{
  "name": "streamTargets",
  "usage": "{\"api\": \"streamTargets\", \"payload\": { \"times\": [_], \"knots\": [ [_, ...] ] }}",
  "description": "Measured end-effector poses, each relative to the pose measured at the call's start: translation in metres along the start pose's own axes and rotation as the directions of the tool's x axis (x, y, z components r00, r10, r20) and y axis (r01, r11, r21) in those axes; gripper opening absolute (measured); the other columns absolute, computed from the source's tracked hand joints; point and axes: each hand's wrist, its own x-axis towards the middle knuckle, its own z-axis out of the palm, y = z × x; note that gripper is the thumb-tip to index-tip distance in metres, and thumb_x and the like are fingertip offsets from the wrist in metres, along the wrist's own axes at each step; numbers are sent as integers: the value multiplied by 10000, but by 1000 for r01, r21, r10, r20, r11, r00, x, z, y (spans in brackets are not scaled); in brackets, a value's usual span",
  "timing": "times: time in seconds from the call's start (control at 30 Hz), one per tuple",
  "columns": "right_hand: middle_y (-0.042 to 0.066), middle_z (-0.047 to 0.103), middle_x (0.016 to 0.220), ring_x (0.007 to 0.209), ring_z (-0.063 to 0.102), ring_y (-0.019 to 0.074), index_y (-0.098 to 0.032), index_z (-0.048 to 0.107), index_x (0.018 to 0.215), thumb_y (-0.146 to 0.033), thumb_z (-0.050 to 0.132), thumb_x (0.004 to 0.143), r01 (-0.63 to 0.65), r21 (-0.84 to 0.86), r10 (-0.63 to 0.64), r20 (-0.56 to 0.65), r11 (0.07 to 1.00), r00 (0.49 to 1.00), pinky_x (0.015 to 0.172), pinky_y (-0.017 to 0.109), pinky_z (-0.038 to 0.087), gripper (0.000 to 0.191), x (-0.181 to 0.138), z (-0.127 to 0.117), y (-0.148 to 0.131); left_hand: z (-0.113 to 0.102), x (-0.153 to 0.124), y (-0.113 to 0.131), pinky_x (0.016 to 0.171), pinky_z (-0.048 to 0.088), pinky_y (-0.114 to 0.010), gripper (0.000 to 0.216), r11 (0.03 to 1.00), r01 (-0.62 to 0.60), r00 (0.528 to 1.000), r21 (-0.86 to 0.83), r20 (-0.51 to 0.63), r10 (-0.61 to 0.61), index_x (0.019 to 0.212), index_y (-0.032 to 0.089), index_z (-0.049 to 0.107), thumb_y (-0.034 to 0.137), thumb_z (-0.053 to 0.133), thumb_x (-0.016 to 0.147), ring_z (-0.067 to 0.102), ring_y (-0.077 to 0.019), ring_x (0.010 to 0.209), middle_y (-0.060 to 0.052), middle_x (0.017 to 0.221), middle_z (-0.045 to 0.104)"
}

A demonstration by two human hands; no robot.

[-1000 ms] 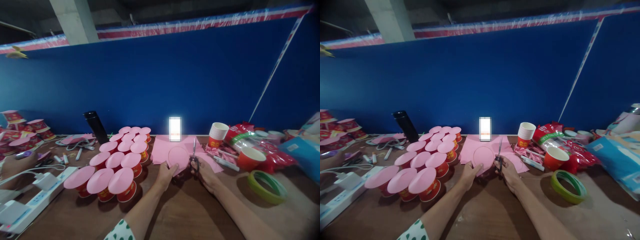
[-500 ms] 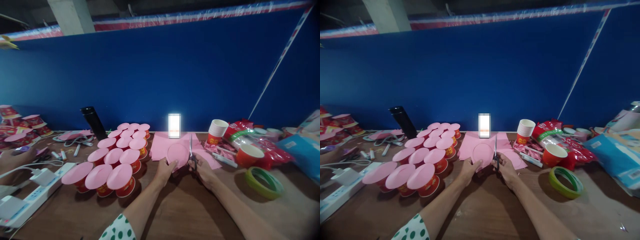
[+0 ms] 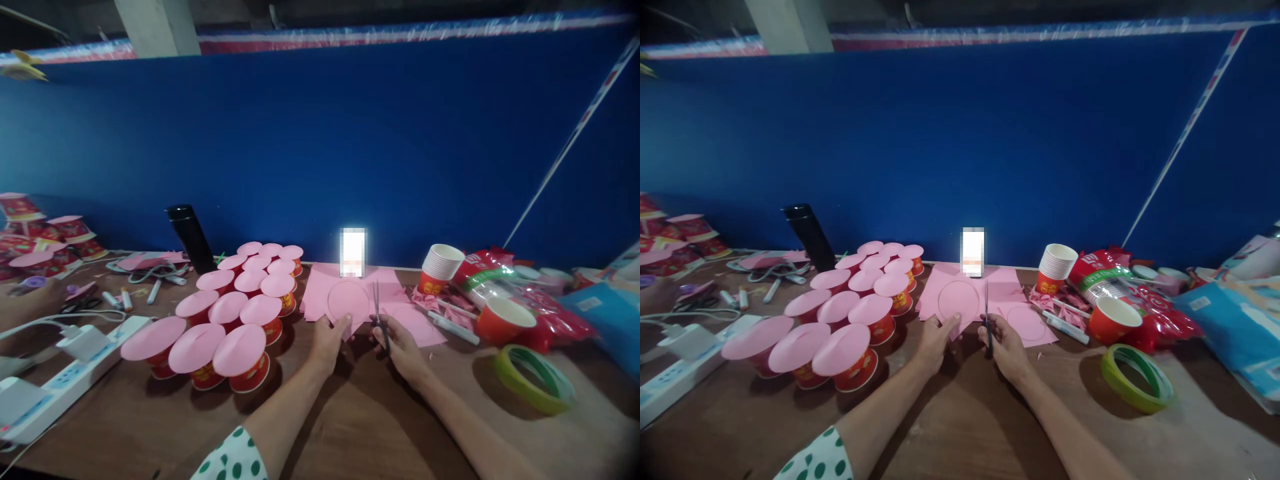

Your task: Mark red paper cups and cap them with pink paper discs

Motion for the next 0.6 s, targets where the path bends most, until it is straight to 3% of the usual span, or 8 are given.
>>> {"api": "streamTargets", "payload": {
  "times": [0.13,0.6],
  "knots": [
    [1,574,729,587,540,110,-183,553,1077,-540,602,752,28,-54,-25,55,998,998,499,217,455,485,-1,0,2,0,-1,0,475,434,-226,394,1000,-2,1000,9,-8,2,776,102,636,441,754,613,522,-96,475,-6,599,627],
    [-14,556,703,525,484,89,-205,544,1086,-518,611,765,2,-21,-1,70,1000,998,446,192,386,453,0,-1,8,-1,-1,-1,535,459,-249,383,998,-31,999,48,14,30,838,87,666,420,722,659,559,-130,559,-47,667,654]
  ]
}}
